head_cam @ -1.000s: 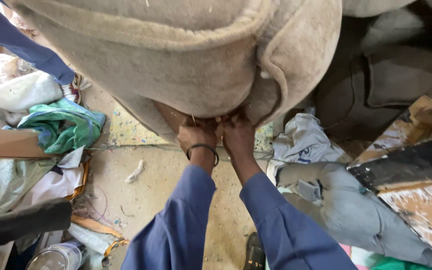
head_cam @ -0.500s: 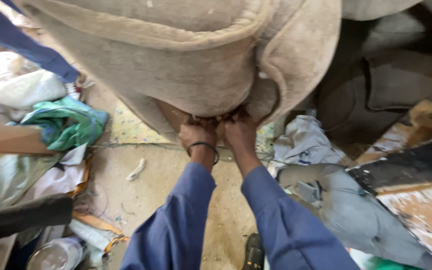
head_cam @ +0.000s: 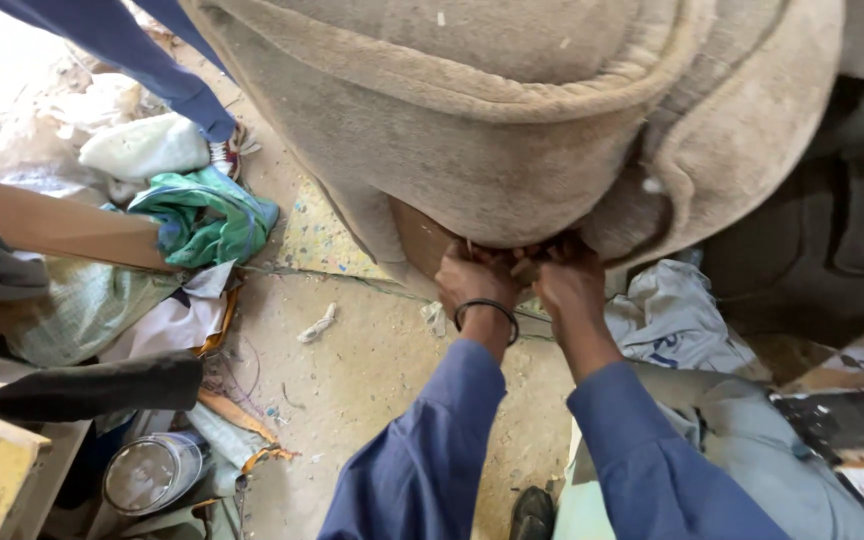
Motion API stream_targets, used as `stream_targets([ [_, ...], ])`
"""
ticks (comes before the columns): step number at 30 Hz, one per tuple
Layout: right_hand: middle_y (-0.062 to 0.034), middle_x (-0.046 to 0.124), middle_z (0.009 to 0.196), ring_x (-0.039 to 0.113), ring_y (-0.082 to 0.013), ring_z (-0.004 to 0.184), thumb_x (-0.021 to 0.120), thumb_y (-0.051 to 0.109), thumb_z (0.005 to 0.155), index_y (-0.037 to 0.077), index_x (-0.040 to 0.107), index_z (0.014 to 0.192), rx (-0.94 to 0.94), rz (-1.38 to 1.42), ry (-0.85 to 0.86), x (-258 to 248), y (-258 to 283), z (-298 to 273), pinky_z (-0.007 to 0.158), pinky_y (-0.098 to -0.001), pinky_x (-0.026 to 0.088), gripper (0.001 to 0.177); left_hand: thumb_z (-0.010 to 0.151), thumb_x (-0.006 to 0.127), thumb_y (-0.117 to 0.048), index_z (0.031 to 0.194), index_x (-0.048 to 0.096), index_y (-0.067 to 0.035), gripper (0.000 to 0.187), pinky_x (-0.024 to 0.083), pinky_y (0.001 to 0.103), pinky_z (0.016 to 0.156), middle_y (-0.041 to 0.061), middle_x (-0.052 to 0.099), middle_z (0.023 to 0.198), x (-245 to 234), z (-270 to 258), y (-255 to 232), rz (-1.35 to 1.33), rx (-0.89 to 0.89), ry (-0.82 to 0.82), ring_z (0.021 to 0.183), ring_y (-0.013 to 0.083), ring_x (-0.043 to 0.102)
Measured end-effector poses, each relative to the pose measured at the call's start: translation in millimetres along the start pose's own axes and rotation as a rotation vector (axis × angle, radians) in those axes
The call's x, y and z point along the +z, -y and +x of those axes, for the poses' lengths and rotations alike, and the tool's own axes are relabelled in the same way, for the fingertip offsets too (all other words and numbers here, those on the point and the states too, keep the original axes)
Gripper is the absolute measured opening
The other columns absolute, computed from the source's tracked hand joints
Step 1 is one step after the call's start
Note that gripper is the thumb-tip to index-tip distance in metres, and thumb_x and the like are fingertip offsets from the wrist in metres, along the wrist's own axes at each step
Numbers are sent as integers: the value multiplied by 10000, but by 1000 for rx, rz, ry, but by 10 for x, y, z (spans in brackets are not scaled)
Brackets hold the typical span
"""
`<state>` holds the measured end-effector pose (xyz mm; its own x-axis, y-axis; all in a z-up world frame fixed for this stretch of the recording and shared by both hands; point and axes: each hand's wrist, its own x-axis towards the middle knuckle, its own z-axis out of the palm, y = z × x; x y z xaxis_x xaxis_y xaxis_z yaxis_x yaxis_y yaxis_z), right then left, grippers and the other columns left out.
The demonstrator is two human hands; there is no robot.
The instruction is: The person uses a cordless drill to drive a screw into the wooden leg of a sofa. They then manually pull and smooth the fabric upholstery over the leg to secure it in place.
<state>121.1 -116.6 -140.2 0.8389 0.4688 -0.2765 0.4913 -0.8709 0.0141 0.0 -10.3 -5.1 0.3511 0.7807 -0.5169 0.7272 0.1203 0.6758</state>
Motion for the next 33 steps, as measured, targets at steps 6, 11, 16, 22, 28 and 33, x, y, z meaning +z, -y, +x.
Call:
stream_targets([
  [6, -303, 892, 1015, 825, -520, 1129, 794, 421, 1062, -53, 943, 1098, -127, 68, -230, -201, 1, -376, 1028, -646, 632, 498, 907, 875, -285, 1037, 799, -173, 188, 676, 555, 1011, 130, 886, 1034, 165, 201, 178, 35, 28, 21, 1162, 424, 838],
  [11, -252, 876, 1206, 775, -494, 1293, 811, 326, 1005, 7, 899, 1174, -91, 228, -62, -633, 77, -450, 1148, -698, 595, 372, 884, 908, -321, 1049, 844, -168, 234, 702, 541, 976, 151, 896, 1008, 280, 302, 281, 3, 48, -44, 1108, 430, 861],
  [16, -144, 854, 1297, 770, -403, 1330, 602, 289, 1053, 70, 864, 1294, -24, 174, -75, -222, 40, -161, 1176, -626, 582, 418, 1026, 779, -337, 1184, 773, -77, 304, 672, 589, 1089, 270, 858, 1215, 540, 634, 520, 36, 48, -117, 1240, 478, 815],
  [22, -70, 756, 1422, 735, -399, 1294, 530, 364, 1133, 292, 790, 1468, -136, 261, -141, -170, -35, -340, 1062, -634, 615, 430, 935, 859, -434, 1213, 808, -127, 418, 666, 509, 1034, 171, 859, 1168, 219, 519, 317, 17, 103, -122, 1215, 353, 833],
  [28, -189, 879, 1199, 879, -383, 1053, 818, 348, 1073, 222, 836, 1433, 1, 962, -77, -522, -410, -954, 767, -511, 745, 382, 900, 917, -274, 999, 803, -140, 202, 647, 412, 993, 125, 833, 988, 150, 720, 340, -107, 179, -128, 1105, 269, 798],
  [33, -112, 899, 1139, 871, -246, 918, 834, 319, 1102, 175, 832, 1413, 70, 1331, 37, -23, -524, -1665, 814, -410, 715, 342, 908, 838, -58, 869, 778, -87, 77, 683, 321, 780, 184, 846, 774, -72, 512, 185, -155, 292, -5, 761, 273, 898],
])
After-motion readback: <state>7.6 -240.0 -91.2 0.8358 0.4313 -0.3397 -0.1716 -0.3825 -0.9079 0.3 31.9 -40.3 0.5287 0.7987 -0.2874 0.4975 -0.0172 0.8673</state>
